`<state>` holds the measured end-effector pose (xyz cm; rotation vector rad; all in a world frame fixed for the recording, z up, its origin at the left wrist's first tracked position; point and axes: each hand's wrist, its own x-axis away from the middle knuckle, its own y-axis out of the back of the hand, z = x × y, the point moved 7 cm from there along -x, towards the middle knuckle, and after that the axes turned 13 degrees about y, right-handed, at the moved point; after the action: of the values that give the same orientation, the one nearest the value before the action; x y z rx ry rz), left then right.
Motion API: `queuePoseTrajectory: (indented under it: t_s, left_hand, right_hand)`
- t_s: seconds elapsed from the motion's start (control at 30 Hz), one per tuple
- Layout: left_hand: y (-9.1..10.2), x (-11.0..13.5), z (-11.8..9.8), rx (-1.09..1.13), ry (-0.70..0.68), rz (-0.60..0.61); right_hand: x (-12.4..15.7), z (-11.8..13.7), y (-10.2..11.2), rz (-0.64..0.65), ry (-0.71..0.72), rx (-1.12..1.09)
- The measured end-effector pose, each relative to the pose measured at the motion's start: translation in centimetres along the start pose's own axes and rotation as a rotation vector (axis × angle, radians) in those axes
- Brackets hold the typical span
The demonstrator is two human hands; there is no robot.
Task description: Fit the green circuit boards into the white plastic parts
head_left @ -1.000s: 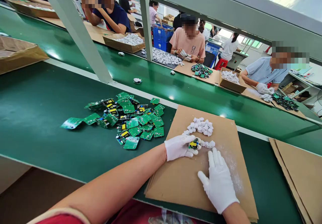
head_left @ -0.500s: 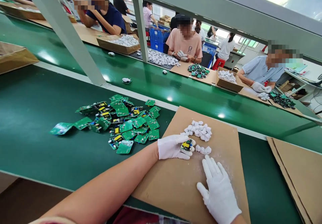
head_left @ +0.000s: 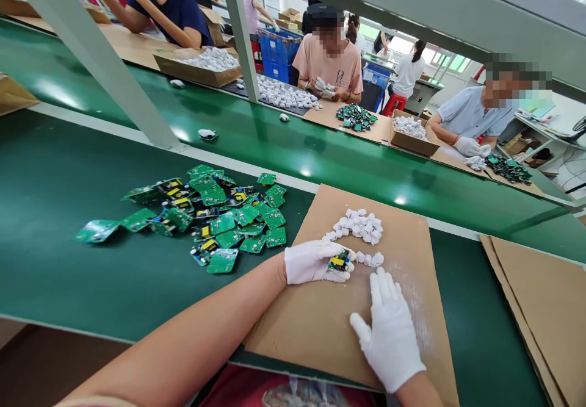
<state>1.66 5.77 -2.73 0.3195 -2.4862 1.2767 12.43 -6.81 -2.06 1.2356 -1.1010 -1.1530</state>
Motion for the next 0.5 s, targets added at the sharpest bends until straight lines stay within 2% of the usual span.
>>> queuePoseTrajectory:
  t_s: [0.1, 0.17, 0.27, 0.33, 0.43, 0.5]
  left_hand:
    - [0.0, -0.1, 0.1, -0.005, 0.033, 0.023]
    - [0.0, -0.1, 0.1, -0.005, 0.039, 0.031]
    - [0.0, -0.2, 0.2, -0.009, 0.027, 0.009]
    - [-0.1, -0.2, 0.3, -0.010, 0.014, -0.002]
    - [-0.2, -0.1, 0.3, -0.004, 0.007, -0.009]
    - [-0.2, -0.1, 0.4, -0.002, 0.012, -0.009]
  right_hand:
    - [0.3, 1.2, -0.2, 0.031, 0.093, -0.009]
    - [0.3, 0.9, 0.0, 0.035, 0.147, 0.004]
    - [0.0, -0.6, 0.7, -0.011, 0.062, 0.054]
    - [-0.1, -0.6, 0.9, -0.028, 0.014, 0.062]
    - [0.0, 1.5, 0.5, 0.013, 0.159, 0.002]
    - [0.2, 1.8, 0.4, 0.021, 0.222, -0.018]
